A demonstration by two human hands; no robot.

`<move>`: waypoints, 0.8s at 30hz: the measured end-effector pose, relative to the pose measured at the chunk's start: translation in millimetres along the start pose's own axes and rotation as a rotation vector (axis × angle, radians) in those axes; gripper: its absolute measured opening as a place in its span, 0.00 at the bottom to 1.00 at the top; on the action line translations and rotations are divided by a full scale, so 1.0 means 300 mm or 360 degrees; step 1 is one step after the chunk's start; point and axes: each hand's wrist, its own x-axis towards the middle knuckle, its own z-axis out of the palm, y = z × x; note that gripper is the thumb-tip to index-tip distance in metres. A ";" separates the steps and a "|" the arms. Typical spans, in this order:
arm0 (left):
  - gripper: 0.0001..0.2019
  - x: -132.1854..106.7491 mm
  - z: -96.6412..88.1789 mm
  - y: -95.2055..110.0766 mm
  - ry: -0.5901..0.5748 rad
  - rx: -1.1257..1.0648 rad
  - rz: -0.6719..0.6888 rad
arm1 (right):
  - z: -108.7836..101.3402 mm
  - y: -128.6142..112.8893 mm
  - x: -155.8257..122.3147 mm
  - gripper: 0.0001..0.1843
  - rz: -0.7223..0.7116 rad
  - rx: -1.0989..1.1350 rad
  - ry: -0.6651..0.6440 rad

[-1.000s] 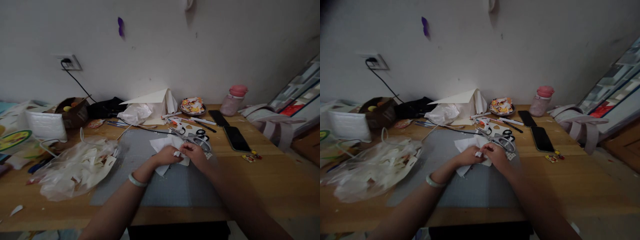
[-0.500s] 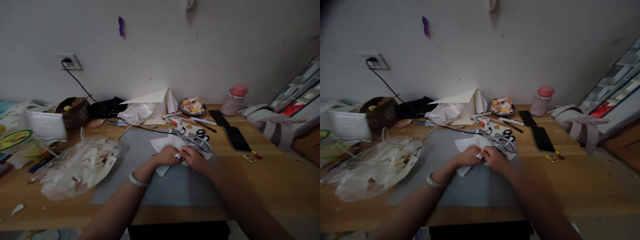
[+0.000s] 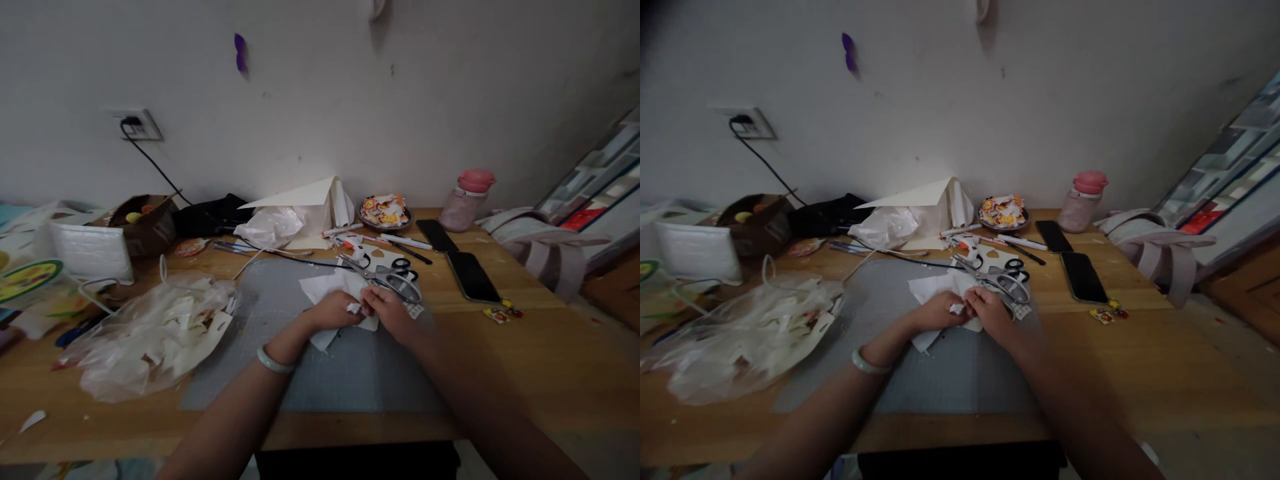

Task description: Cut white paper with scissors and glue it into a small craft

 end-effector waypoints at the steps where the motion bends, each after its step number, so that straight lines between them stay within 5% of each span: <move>1: 0.07 -0.001 -0.001 0.003 0.0001 0.0011 0.0000 | 0.002 -0.002 -0.001 0.17 -0.0009 -0.0030 -0.0029; 24: 0.09 -0.007 -0.013 0.028 0.0015 0.0121 -0.0134 | 0.000 -0.012 -0.013 0.12 -0.0159 -0.0265 -0.0154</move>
